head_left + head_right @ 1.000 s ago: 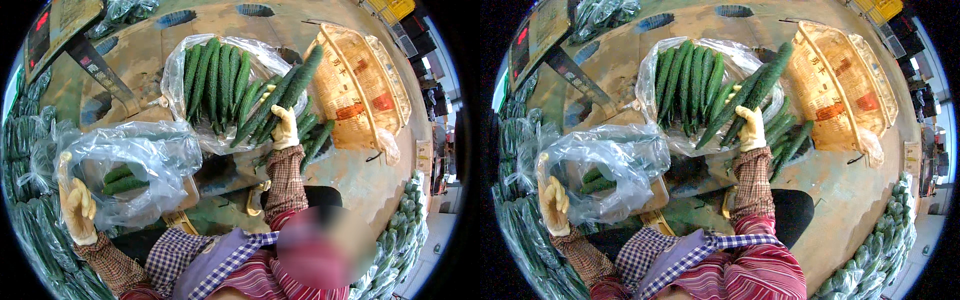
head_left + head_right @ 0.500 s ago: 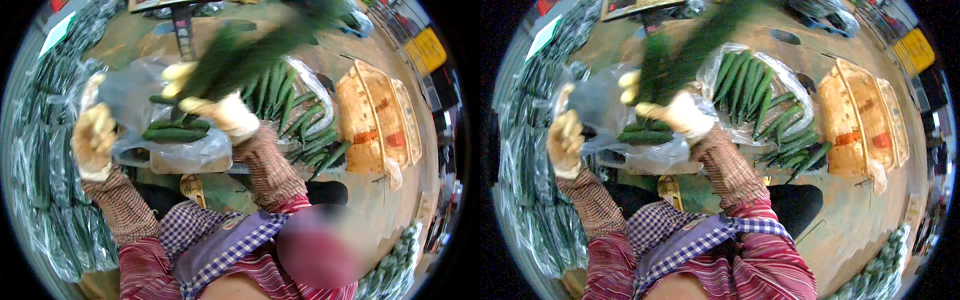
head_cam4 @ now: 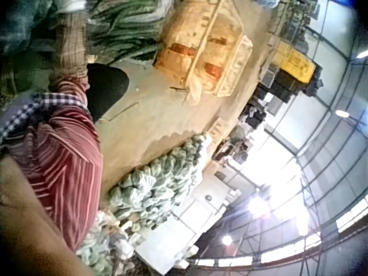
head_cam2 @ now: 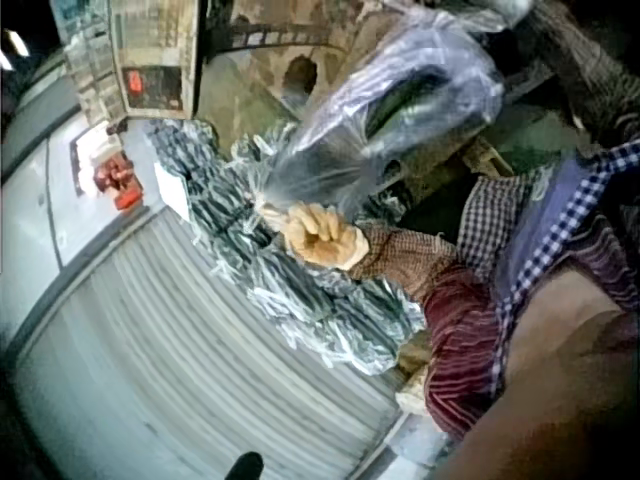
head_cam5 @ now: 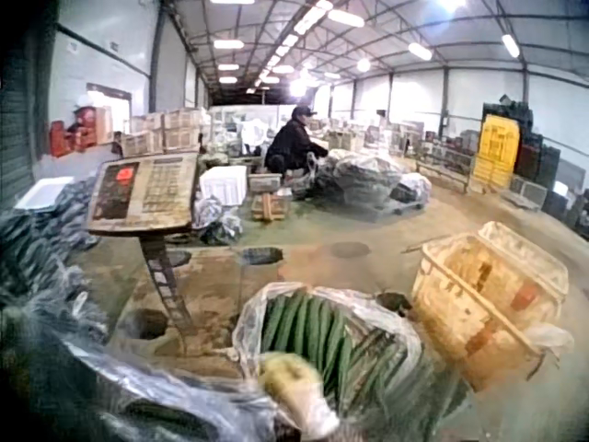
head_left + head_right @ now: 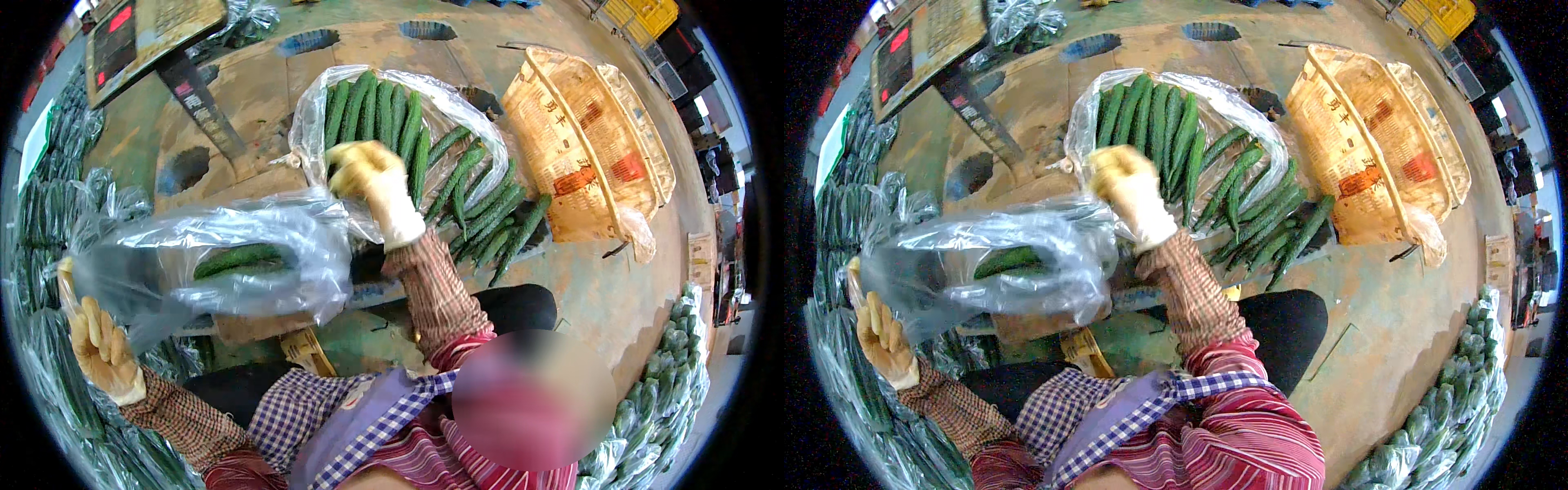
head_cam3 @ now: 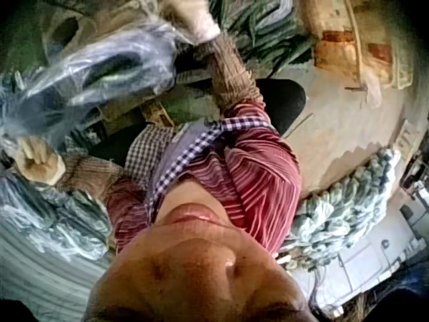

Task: The person bags cucumbers by hand, placing them into plastic bags, weighing the bags on a scale, and moving them to crates.

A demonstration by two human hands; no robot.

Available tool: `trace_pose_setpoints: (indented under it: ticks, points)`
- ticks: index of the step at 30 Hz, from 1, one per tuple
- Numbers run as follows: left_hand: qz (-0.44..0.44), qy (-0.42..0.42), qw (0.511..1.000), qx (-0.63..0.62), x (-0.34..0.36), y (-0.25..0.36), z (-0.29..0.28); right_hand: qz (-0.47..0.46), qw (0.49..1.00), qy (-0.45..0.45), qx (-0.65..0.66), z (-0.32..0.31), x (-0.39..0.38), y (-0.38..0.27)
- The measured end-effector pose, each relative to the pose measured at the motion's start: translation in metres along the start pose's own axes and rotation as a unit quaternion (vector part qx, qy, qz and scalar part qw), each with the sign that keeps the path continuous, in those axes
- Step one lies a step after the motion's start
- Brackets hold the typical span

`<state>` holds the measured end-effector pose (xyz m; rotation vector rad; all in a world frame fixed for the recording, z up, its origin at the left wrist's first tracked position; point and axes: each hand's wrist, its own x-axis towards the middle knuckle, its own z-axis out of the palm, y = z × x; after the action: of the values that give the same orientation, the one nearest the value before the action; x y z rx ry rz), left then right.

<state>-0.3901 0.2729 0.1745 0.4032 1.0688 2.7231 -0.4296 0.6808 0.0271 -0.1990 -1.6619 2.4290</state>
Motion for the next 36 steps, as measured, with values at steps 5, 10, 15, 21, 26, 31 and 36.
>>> trace_pose_setpoints:
  ticks: [5, 10, 15, 21, 26, 31, 36]
  points:
    - [0.018, 0.048, 0.996, 0.076, 0.023, -0.033, 0.007, -0.180, 0.776, 0.267, -0.543, -0.111, 0.095, 0.105]
    - [0.034, 0.067, 0.981, 0.179, 0.040, -0.058, 0.020, -0.054, 0.743, 0.179, -0.642, -0.142, 0.100, 0.132]
    - [-0.017, 0.038, 0.978, 0.206, 0.048, -0.060, -0.002, 0.046, 0.585, 0.152, -0.795, -0.205, 0.063, 0.100]
    - [0.014, 0.164, 0.965, 0.205, 0.039, -0.072, 0.010, 0.058, 0.562, 0.222, -0.795, -0.189, 0.053, 0.069]
    - [-0.028, -0.012, 0.979, 0.202, 0.042, -0.067, -0.006, 0.102, 0.804, 0.217, -0.545, -0.102, 0.099, 0.110]
    - [-0.021, 0.100, 0.971, 0.214, 0.056, -0.088, 0.028, 0.122, 0.935, 0.234, -0.235, -0.127, 0.112, 0.135]
    - [-0.008, 0.095, 0.976, 0.196, 0.046, -0.080, 0.024, 0.180, 0.977, 0.052, 0.098, -0.102, 0.023, 0.043]
